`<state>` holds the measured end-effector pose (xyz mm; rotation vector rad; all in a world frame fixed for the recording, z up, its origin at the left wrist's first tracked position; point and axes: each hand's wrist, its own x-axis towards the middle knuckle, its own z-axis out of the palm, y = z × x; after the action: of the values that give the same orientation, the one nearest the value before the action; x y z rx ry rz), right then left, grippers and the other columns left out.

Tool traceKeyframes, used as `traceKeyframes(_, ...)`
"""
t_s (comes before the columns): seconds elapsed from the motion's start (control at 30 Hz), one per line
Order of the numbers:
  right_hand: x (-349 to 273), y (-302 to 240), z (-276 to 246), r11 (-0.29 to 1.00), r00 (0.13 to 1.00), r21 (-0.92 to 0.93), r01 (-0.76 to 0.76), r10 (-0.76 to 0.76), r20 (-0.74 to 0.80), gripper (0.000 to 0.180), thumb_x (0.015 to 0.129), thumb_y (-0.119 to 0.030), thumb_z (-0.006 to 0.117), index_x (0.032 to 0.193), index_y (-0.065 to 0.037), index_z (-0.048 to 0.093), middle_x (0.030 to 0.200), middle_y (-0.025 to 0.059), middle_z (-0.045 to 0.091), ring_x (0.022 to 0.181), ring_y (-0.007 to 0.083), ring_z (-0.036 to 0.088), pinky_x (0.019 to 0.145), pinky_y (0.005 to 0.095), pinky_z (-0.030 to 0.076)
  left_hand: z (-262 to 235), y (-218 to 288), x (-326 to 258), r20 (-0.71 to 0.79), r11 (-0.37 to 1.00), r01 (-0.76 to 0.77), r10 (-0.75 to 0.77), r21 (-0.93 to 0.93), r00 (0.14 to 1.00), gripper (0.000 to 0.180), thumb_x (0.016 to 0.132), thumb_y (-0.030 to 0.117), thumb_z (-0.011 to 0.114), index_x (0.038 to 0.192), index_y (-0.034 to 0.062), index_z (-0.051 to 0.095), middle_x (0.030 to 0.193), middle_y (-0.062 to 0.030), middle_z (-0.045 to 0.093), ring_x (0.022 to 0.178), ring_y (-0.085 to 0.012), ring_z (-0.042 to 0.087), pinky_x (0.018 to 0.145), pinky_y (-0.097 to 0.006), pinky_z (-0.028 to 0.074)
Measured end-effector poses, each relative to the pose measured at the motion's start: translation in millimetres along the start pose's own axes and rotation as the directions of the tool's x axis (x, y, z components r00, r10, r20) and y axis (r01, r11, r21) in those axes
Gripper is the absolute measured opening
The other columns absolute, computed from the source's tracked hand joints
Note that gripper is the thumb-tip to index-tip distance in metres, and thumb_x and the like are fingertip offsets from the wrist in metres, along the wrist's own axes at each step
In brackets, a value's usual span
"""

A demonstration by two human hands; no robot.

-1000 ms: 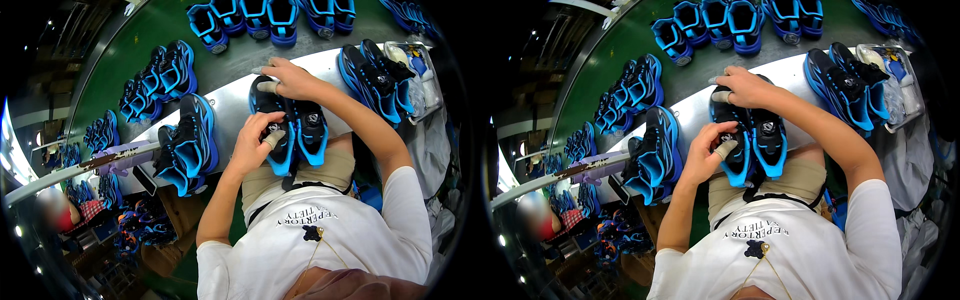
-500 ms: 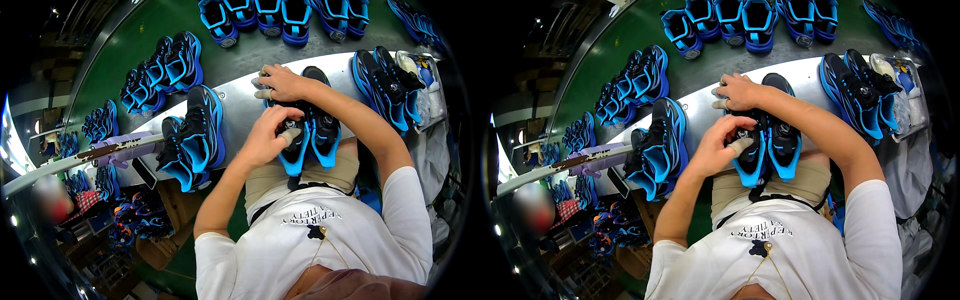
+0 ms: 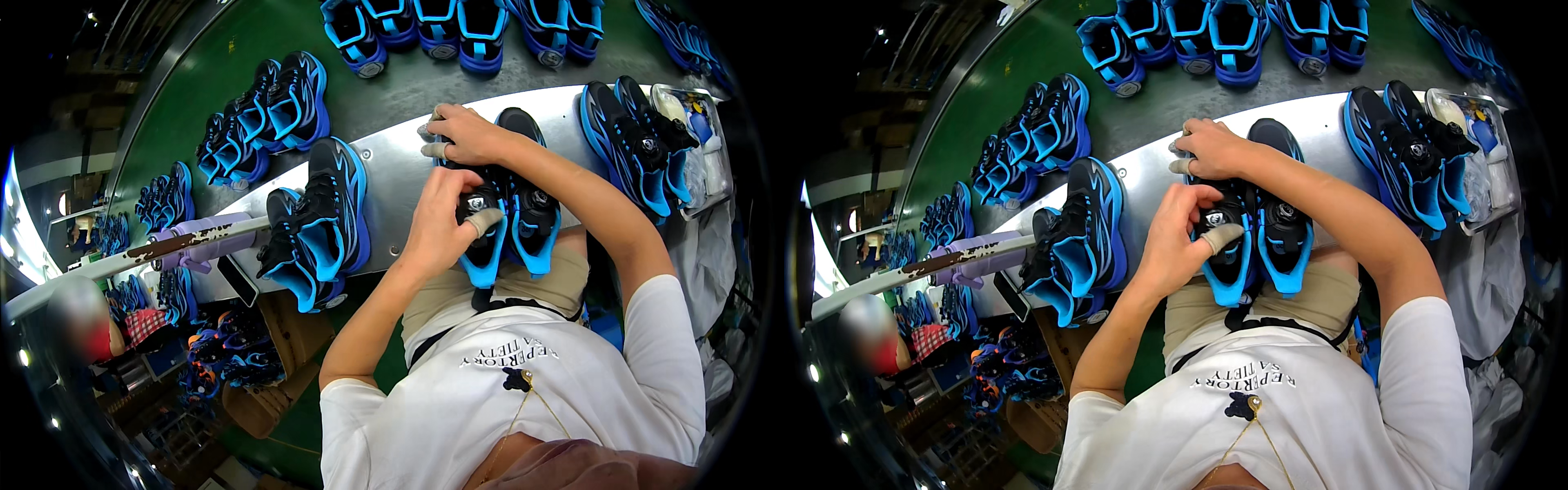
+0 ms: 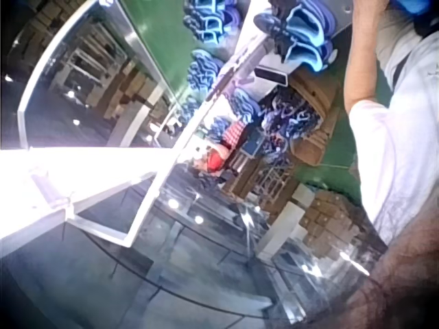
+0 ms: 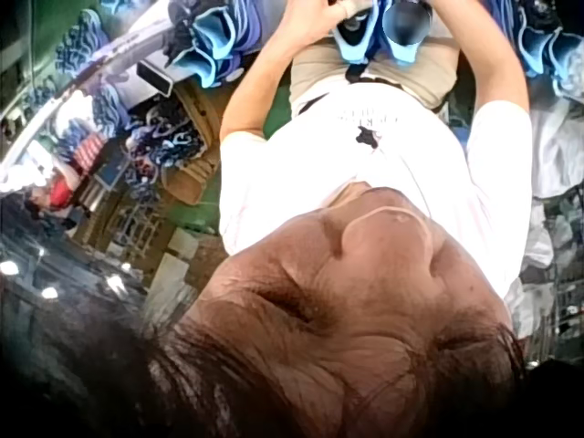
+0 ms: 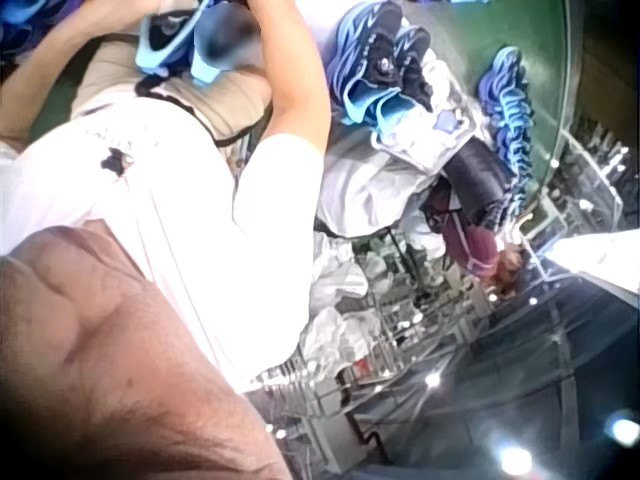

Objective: The person wipes the exterior and interior edges of several black and blue athletic shoes using a small cloth.

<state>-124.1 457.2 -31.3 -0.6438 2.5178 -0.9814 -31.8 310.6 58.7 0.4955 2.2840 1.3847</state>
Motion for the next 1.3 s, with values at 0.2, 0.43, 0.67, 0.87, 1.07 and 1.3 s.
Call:
traceKeyframes(0.2, 0, 4, 3, 0.999, 0.999, 0.023, 0.023, -0.023, -0.024, 0.043, 0.085, -0.042, 0.061, 0.111, -0.009, 0.066, 0.107, 0.0175, 0.056, 0.103, 0.0359, 0.052, 0.09, 0.0433, 0.042, -7, -5, -2, 0.042, 0.991, -0.13, 0.131, -0.023, 0.99, 0.047, 0.075, 0.003, 0.068, 0.121, 0.0067, 0.058, 0.1, -0.0033, 0.058, 0.086, -0.0154, 0.049, 0.077, -0.026, 0.041)
traceKeyframes(0.43, 0, 4, 3, 0.999, 0.998, 0.031, 0.041, -0.039, -0.046, 0.042, 0.084, -0.041, 0.063, 0.108, -0.008, 0.067, 0.102, 0.0177, 0.057, 0.1, 0.0358, 0.054, 0.087, 0.0426, 0.044, -8, -21, 4, 0.184, 0.985, -0.013, 0.045, -0.171, 0.982, 0.039, 0.079, 0.011, 0.072, 0.117, 0.0074, 0.061, 0.1, -0.0019, 0.058, 0.085, -0.0134, 0.049, 0.073, -0.024, 0.041)
traceKeyframes(0.67, -2, 6, 4, 0.997, 0.999, 0.078, 0.026, -0.023, -0.04, 0.039, 0.084, -0.039, 0.063, 0.106, -0.007, 0.068, 0.101, 0.018, 0.058, 0.099, 0.0361, 0.056, 0.086, 0.0428, 0.044, 10, -10, -8, -0.132, 0.975, -0.02, 0.05, 0.22, 0.99, 0.051, 0.069, 0.026, 0.081, 0.108, 0.0056, 0.056, 0.103, -0.0086, 0.053, 0.092, -0.0227, 0.049, 0.08, -0.031, 0.042)
traceKeyframes(0.87, 0, 3, 5, 0.997, 0.997, 0.056, 0.05, -0.047, -0.055, 0.038, 0.083, -0.038, 0.063, 0.105, -0.007, 0.069, 0.101, 0.0177, 0.059, 0.099, 0.0359, 0.056, 0.086, 0.0438, 0.044, -3, -34, 5, 0.099, 0.983, -0.163, 0.171, -0.083, 0.98, 0.029, 0.074, 0.017, 0.076, 0.098, 0.0059, 0.065, 0.105, -0.0065, 0.06, 0.104, -0.0223, 0.05, 0.086, -0.031, 0.041)
traceKeyframes(1.07, 0, 8, 9, 0.99, 0.991, 0.09, 0.108, -0.1, -0.084, 0.037, 0.083, -0.037, 0.063, 0.102, -0.006, 0.069, 0.101, 0.0184, 0.059, 0.099, 0.036, 0.056, 0.085, 0.0446, 0.044, 4, -26, -1, -0.004, 0.991, -0.117, 0.117, -0.066, 0.993, 0.035, 0.072, 0.02, 0.078, 0.1, 0.0048, 0.063, 0.116, -0.0091, 0.056, 0.108, -0.0243, 0.05, 0.091, -0.033, 0.041)
traceKeyframes(1.3, 0, 6, 8, 0.996, 0.996, 0.025, 0.08, -0.08, -0.036, 0.034, 0.084, -0.035, 0.063, 0.102, -0.007, 0.069, 0.102, 0.0179, 0.059, 0.1, 0.0361, 0.055, 0.086, 0.0451, 0.042, 1, -45, 7, 0.128, 0.957, -0.208, 0.237, -0.203, 0.963, 0.029, 0.075, 0.015, 0.074, 0.1, 0.0047, 0.064, 0.11, -0.0067, 0.064, 0.118, -0.0273, 0.048, 0.101, -0.038, 0.036)
